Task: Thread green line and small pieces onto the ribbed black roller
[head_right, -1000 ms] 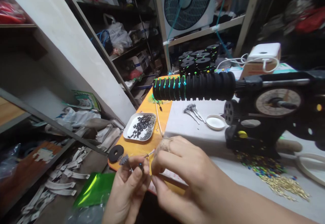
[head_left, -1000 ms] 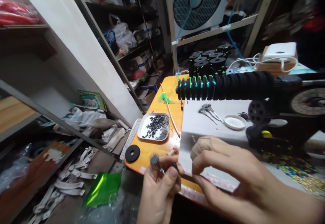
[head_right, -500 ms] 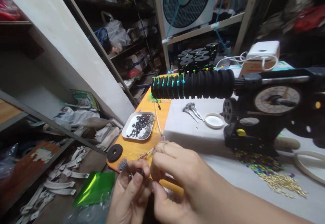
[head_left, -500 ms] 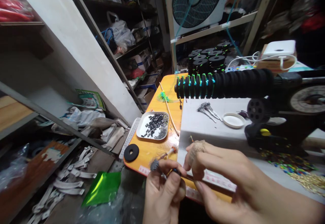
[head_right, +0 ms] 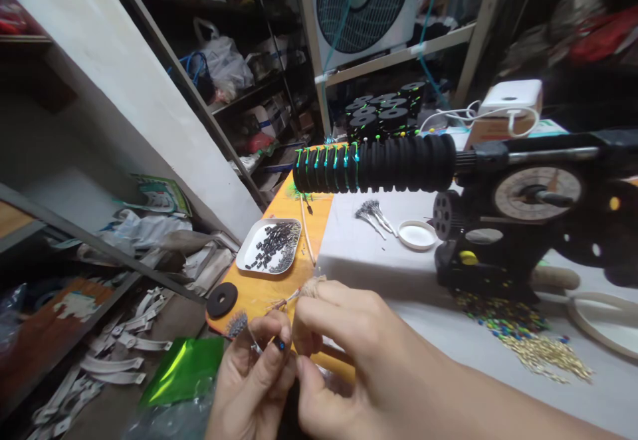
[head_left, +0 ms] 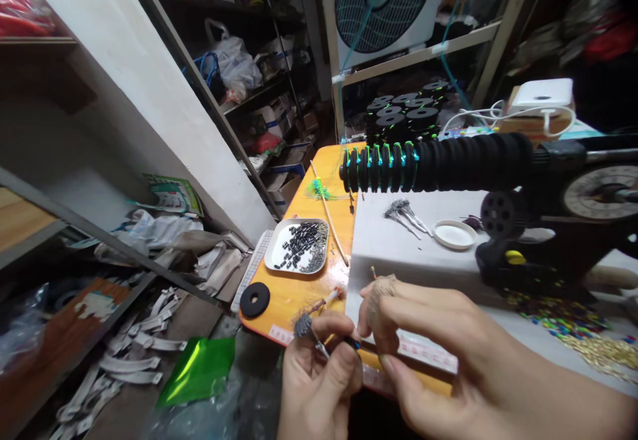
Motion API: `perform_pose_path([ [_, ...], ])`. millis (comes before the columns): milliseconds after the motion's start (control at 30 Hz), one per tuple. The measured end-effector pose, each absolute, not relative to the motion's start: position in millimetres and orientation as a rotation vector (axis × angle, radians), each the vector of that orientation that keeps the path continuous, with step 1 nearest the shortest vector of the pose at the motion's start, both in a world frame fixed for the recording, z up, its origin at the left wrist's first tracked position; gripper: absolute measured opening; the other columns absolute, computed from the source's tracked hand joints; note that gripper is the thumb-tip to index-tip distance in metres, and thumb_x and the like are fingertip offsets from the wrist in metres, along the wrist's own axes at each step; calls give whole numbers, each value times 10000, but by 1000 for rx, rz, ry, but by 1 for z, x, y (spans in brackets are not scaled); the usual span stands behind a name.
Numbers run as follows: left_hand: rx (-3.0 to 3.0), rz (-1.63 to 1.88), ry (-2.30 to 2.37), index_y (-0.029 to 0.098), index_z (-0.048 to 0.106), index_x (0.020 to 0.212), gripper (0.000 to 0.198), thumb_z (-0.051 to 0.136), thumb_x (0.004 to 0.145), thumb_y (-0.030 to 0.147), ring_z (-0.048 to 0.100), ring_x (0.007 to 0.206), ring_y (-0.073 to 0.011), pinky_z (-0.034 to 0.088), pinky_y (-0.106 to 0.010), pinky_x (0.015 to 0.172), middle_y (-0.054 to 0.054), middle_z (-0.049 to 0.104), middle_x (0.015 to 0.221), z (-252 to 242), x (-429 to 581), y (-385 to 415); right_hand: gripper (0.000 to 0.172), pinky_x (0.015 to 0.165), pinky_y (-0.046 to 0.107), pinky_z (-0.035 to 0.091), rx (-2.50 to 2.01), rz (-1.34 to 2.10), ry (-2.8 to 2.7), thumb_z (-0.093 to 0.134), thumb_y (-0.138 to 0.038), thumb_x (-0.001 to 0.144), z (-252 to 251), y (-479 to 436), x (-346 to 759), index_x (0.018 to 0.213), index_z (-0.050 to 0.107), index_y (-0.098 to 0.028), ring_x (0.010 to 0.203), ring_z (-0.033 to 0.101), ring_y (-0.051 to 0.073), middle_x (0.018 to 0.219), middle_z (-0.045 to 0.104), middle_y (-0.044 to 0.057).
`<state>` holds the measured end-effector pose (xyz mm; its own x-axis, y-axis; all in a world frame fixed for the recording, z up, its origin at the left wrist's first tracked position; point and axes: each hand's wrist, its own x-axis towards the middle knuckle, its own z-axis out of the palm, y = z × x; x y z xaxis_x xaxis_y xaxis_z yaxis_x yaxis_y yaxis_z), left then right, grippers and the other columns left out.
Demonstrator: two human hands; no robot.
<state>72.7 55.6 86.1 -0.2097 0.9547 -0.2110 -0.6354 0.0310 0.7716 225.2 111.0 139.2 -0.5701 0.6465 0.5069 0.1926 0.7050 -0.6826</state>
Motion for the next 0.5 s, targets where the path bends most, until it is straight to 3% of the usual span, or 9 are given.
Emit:
perform_pose_path([
  [167,501,1574,983,229,773,744,260,950,568,302,403,467,-9,406,-129,490,5,651,715,87,75,55,184,573,196,479,-622,728,-2120,528,-28,750,137,109,226,743,544,-210,643,594,112,714,612,-22],
  [300,535,1646,1073,234,760,761,308,957,549,338,534,533,-58,454,-145,526,4,673,710,84,78,57,133,626,234,496,-604,672,-2209,588,-58,850,134,113,225,823,599,-189,723,603,141,798,642,20],
  [400,561,1706,1174,235,745,774,359,965,519,359,621,607,-99,489,-155,564,9,683,705,78,74,58,42,733,283,515,-457,474,-2193,651,-135,899,128,123,226,918,655,-172,779,619,164,821,671,36],
  [500,626,1695,1309,220,727,766,409,967,484,393,672,671,-174,546,-231,616,-18,708,716,73,66,56,119,883,316,504,-307,288,-2161,612,-176,959,122,131,228,1055,674,-143,812,650,150,859,717,40],
])
